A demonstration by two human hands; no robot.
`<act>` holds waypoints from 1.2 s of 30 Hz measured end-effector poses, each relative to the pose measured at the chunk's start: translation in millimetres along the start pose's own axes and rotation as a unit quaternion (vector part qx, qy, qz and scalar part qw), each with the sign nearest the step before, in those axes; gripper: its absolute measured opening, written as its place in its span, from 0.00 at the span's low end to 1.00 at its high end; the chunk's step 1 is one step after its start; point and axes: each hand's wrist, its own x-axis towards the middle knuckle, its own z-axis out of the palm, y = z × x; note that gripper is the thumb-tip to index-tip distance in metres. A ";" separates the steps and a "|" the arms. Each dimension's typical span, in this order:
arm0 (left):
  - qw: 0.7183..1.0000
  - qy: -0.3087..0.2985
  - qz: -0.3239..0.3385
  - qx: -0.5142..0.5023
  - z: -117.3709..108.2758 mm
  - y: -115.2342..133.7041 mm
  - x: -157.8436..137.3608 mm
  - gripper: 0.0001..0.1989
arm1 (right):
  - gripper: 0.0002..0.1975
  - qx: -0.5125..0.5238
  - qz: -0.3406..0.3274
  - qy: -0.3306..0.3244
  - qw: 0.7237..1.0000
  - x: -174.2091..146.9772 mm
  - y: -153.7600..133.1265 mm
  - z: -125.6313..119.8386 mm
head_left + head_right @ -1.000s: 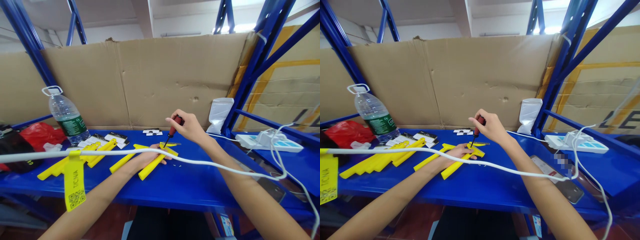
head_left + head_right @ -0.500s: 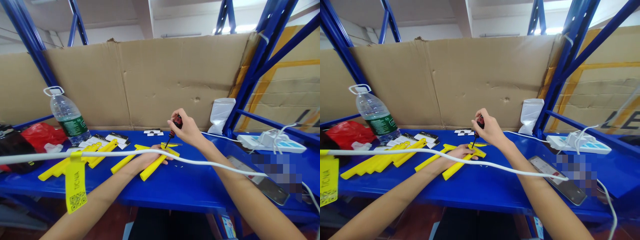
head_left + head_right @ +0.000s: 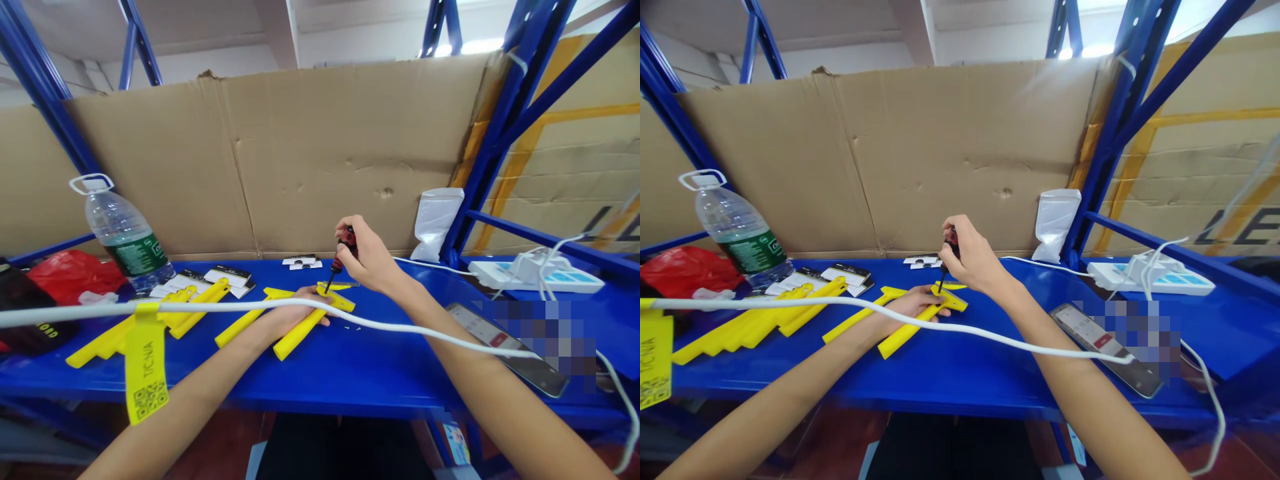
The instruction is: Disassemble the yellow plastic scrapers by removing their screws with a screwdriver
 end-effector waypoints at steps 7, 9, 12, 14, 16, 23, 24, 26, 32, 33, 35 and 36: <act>1.000 0.007 -0.007 0.003 6.3 3.4 -1.4 0.11 | 0.09 -0.010 -0.026 0.038 0.999 -1.4 -1.6 0.8; 1.000 0.007 -0.010 0.002 8.0 4.7 -2.5 0.10 | 0.09 -0.016 -0.025 0.036 0.999 -1.9 -1.9 0.2; 1.000 0.003 -0.007 0.006 9.3 6.0 -3.8 0.09 | 0.09 -0.015 -0.007 0.036 0.999 -2.4 -3.0 -0.6; 1.000 0.001 -0.006 0.004 9.5 6.2 -4.0 0.09 | 0.09 0.002 0.008 0.022 1.000 -2.9 -3.8 -1.0; 1.000 0.004 -0.008 0.001 9.4 6.1 -3.9 0.09 | 0.09 0.011 0.009 0.010 1.000 -3.2 -3.8 -1.0; 1.000 0.009 -0.006 0.011 9.1 7.4 -6.4 0.07 | 0.12 0.018 0.030 0.011 0.999 -2.5 0.1 0.7; 1.000 0.010 -0.007 0.011 9.4 7.9 -7.1 0.07 | 0.10 0.024 0.026 0.005 0.999 -2.5 0.1 0.4; 1.000 0.009 -0.010 0.009 10.1 8.6 -8.2 0.08 | 0.10 0.027 0.025 -0.005 0.999 -2.9 -0.5 -0.8; 1.000 0.004 -0.017 0.005 10.3 7.4 -6.6 0.07 | 0.11 0.010 0.053 -0.002 0.999 -4.9 -2.6 -2.7; 1.000 0.000 -0.020 0.003 9.9 7.2 -6.0 0.07 | 0.11 0.014 0.051 -0.007 0.999 -5.1 -2.7 -2.8; 1.000 -0.005 -0.023 -0.002 9.3 7.3 -5.3 0.08 | 0.11 0.012 0.047 -0.008 0.999 -5.0 -2.5 -2.7; 1.000 -0.006 -0.022 -0.003 9.2 7.5 -5.2 0.09 | 0.11 0.009 0.045 -0.004 0.999 -4.8 -2.3 -2.6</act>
